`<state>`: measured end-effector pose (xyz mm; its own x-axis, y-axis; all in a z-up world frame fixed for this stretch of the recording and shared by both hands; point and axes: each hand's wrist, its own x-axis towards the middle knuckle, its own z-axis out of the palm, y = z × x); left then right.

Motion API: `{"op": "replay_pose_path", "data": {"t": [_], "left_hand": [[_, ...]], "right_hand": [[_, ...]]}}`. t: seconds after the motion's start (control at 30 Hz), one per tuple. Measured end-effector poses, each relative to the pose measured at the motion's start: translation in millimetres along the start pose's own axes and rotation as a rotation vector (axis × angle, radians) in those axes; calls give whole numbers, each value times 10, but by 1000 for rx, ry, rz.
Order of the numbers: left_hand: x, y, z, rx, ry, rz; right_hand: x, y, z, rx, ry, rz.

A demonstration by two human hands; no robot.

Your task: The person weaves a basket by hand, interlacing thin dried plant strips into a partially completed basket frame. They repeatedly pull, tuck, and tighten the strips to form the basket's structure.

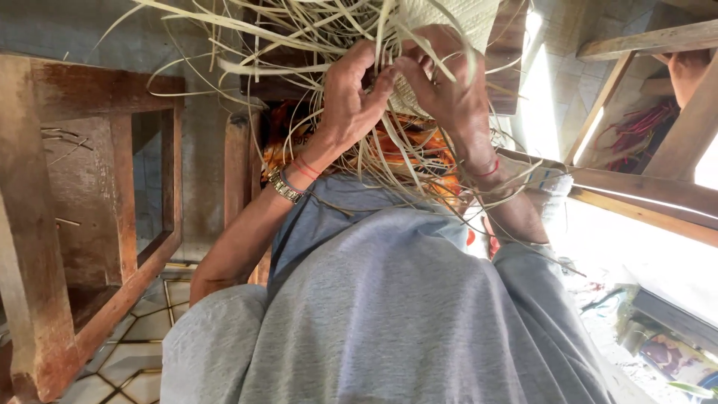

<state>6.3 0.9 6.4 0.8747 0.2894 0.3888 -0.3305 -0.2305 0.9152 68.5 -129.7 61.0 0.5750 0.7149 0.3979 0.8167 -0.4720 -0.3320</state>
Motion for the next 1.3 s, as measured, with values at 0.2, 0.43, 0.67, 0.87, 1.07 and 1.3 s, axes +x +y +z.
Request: {"op": "replay_pose_path", "data": {"t": [0.2, 0.43, 0.67, 0.87, 1.07, 1.3], "left_hand": [[-12, 75, -32, -158, -37, -30], [-43, 14, -25, -178, -7, -178], [-46, 35, -51, -86, -43, -175], [-49, 122, -62, 30, -36, -227], [-110, -88, -24, 295, -5, -268], [-100, 49, -77, 391, -125, -344]], "right_hand": [[113, -220, -165, 218, -20, 135], [124, -255, -272, 823, -159, 71], [200, -171, -653, 1688, -277, -51], [422, -220, -1168, 2051, -299, -123], [-535, 564, -1521, 1759, 236, -50], [-38, 187, -547, 2592, -54, 78]]}}
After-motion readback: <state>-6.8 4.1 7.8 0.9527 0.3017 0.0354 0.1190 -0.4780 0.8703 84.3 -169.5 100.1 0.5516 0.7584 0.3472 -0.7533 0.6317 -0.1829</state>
